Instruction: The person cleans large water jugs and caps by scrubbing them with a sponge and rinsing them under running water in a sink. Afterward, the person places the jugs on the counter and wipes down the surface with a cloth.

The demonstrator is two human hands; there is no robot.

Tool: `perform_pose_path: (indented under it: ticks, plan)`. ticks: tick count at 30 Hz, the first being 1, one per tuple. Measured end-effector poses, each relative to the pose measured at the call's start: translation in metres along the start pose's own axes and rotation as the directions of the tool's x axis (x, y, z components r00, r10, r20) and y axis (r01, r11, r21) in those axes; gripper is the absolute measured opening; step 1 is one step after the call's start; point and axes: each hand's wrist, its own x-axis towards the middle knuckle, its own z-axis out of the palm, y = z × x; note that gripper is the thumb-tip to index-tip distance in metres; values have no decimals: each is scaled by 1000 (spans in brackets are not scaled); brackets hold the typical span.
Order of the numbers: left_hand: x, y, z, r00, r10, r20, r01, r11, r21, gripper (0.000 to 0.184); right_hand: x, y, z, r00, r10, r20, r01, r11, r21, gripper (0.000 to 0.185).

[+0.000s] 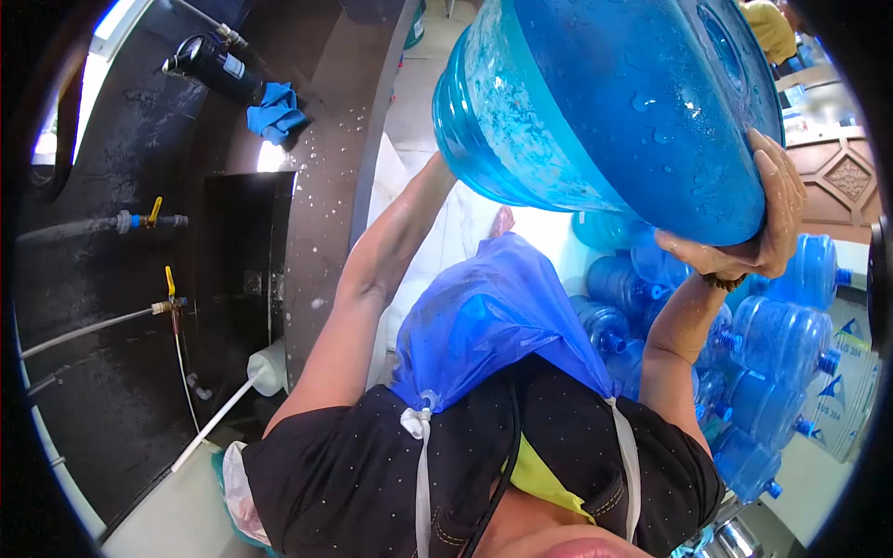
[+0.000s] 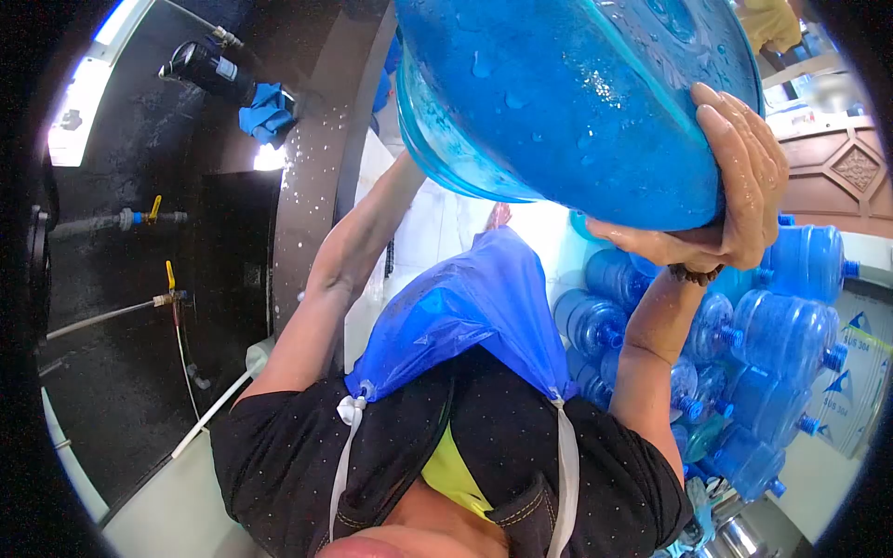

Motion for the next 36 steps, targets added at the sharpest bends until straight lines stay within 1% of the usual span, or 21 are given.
perform_pose_path:
  ticks: [4,7,8,9,11,13,14,17,18,21,23,25,26,27,28,30,33,35,36]
  plan:
    - [30,-5,9,999,-21,-30,21,1000,-11,50,2,41,15,997,37,70,-37,999,11,87]
    - [54,-11,18,997,-55,-57,54,998,-28,50,4,84,19,979,-10,204,-4,998,67,84]
    - [62,-13,22,995,-66,-68,63,997,-40,50,4,91,23,977,2,213,-16,998,63,79]
    - [69,-16,25,994,-80,-77,76,996,-53,50,7,95,27,977,55,204,-74,993,86,69]
    - [73,-25,33,988,-121,-92,113,990,-87,50,13,110,29,963,78,256,-116,984,134,41]
    - [85,-29,37,983,-147,-108,134,984,-118,50,6,128,33,950,-15,313,-20,994,108,19]
    - [88,-31,38,980,-161,-116,144,979,-141,51,7,129,38,958,2,285,-43,990,137,18]
    - [97,-36,37,972,-188,-142,155,964,-216,51,14,154,49,941,-169,293,90,960,265,17]
    - [101,-36,35,970,-192,-150,152,958,-242,51,16,162,55,941,-189,280,97,945,311,18]
    - [113,-35,23,966,-189,-175,127,941,-313,51,27,193,79,936,-216,276,119,936,331,16]
    - [122,-30,11,965,-177,-196,98,930,-355,51,35,208,105,965,-178,193,103,933,344,16]
    - [134,-22,-5,964,-154,-218,57,917,-395,51,49,217,129,981,-140,135,85,934,346,21]
    - [142,-17,-16,964,-137,-228,32,910,-413,52,57,222,140,980,-156,123,102,927,361,28]
    - [152,-9,-29,964,-121,-238,6,900,-435,52,65,237,158,955,-292,48,263,912,315,30]
    - [160,-2,-41,963,-96,-253,-28,894,-446,52,74,259,180,905,-426,-18,416,872,257,31]
    - [180,16,-74,960,-45,-277,-93,882,-463,52,96,277,217,872,-479,-103,489,836,250,39]
    - [215,55,-138,949,54,-310,-207,851,-482,52,152,267,272,958,-238,-157,284,850,443,67]
    - [235,84,-183,937,112,-330,-270,831,-487,52,186,265,316,950,-228,-215,303,843,445,79]
    - [243,95,-204,932,128,-339,-291,821,-492,53,200,262,343,942,-211,-261,312,835,452,79]
